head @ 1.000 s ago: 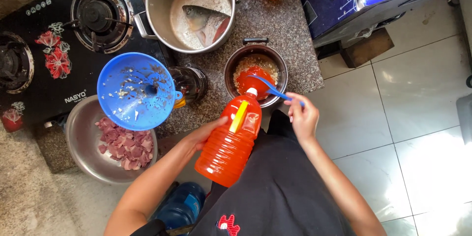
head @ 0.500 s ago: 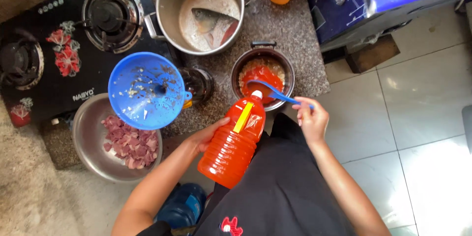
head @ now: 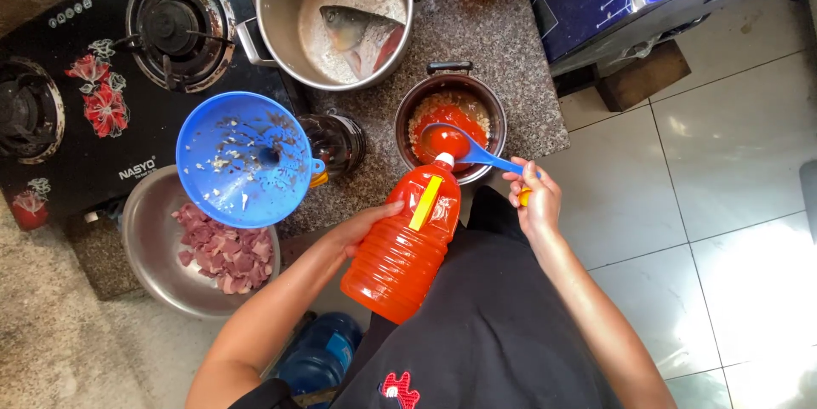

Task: Preparing a cooking sauce by mixing fish sauce, vinegar, and chili sauce in a bowl with water.

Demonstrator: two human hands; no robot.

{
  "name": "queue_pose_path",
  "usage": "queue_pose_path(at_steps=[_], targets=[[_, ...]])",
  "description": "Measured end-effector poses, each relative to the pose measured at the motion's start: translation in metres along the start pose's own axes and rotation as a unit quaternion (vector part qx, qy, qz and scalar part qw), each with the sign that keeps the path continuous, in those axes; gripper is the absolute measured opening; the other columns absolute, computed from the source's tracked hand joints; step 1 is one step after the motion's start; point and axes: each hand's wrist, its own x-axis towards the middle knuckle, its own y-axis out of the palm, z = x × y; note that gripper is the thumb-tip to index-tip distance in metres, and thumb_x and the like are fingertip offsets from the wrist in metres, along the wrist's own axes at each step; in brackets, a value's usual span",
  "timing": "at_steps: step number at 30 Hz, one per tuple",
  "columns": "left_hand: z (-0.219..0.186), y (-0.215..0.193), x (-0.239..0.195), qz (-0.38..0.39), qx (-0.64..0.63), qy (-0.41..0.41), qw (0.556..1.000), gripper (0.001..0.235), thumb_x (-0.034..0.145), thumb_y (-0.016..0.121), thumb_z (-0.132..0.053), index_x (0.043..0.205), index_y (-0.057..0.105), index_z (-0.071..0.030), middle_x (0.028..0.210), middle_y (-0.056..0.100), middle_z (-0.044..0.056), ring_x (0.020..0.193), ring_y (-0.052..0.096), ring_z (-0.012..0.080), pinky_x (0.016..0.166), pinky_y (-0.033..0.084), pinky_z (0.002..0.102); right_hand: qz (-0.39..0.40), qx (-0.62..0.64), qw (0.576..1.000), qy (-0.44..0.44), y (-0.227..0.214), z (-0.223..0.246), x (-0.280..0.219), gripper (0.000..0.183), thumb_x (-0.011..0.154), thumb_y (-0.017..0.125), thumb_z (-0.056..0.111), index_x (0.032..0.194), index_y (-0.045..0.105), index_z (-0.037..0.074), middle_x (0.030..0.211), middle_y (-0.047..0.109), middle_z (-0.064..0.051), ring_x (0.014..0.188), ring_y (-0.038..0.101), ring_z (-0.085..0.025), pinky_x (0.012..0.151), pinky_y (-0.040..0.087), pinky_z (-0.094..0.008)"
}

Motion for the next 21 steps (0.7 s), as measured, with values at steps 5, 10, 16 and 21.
queue_pose_path(at_steps=[5, 10, 16, 21], targets=[[0.001, -0.005, 0.002, 0.000, 0.014, 0.012, 1.000, 0.061, 0.093, 0.069, -0.043, 0.136, 0.060, 0.000, 0.121, 0.073, 0.019, 0.102, 0.075, 0.0272, 0.090, 0.063, 0.044, 0.001, -0.002, 1.000, -0.001, 0.003, 0.003, -0.001, 0.040, 0.108, 0.054, 0.029, 0.127, 0.062, -0.005, 0.090, 0.069, -0.014, 0.064, 0.051, -0.009, 0.050, 0.040, -0.024], [-0.002, -0.008, 0.003, -0.006, 0.034, 0.023, 0.999, 0.060, 0.094, 0.070, -0.042, 0.135, 0.061, 0.000, 0.120, 0.073, 0.019, 0.101, 0.075, 0.0266, 0.089, 0.063, 0.043, 0.007, -0.001, 1.000, -0.007, 0.002, 0.002, 0.001, 0.040, 0.108, 0.054, 0.029, 0.127, 0.062, -0.005, 0.090, 0.069, -0.014, 0.064, 0.052, -0.010, 0.050, 0.040, -0.024], [-0.007, -0.018, 0.003, -0.014, 0.075, 0.067, 0.995, 0.062, 0.093, 0.067, -0.044, 0.139, 0.058, -0.005, 0.123, 0.072, 0.015, 0.105, 0.074, 0.0235, 0.091, 0.062, 0.041, 0.036, -0.002, 0.999, 0.014, 0.007, 0.013, -0.004, 0.046, 0.110, 0.053, 0.033, 0.136, 0.059, -0.004, 0.096, 0.069, -0.013, 0.065, 0.053, -0.009, 0.050, 0.040, -0.024], [-0.012, -0.020, -0.003, -0.023, 0.236, 0.206, 0.949, 0.067, 0.094, 0.068, -0.043, 0.145, 0.051, -0.003, 0.129, 0.066, 0.015, 0.114, 0.067, 0.0224, 0.098, 0.055, 0.040, -0.011, 0.041, 0.999, 0.032, 0.000, 0.018, -0.014, 0.028, 0.103, 0.055, 0.017, 0.126, 0.045, 0.004, 0.122, 0.055, -0.015, 0.099, 0.066, -0.023, 0.084, 0.059, -0.039]])
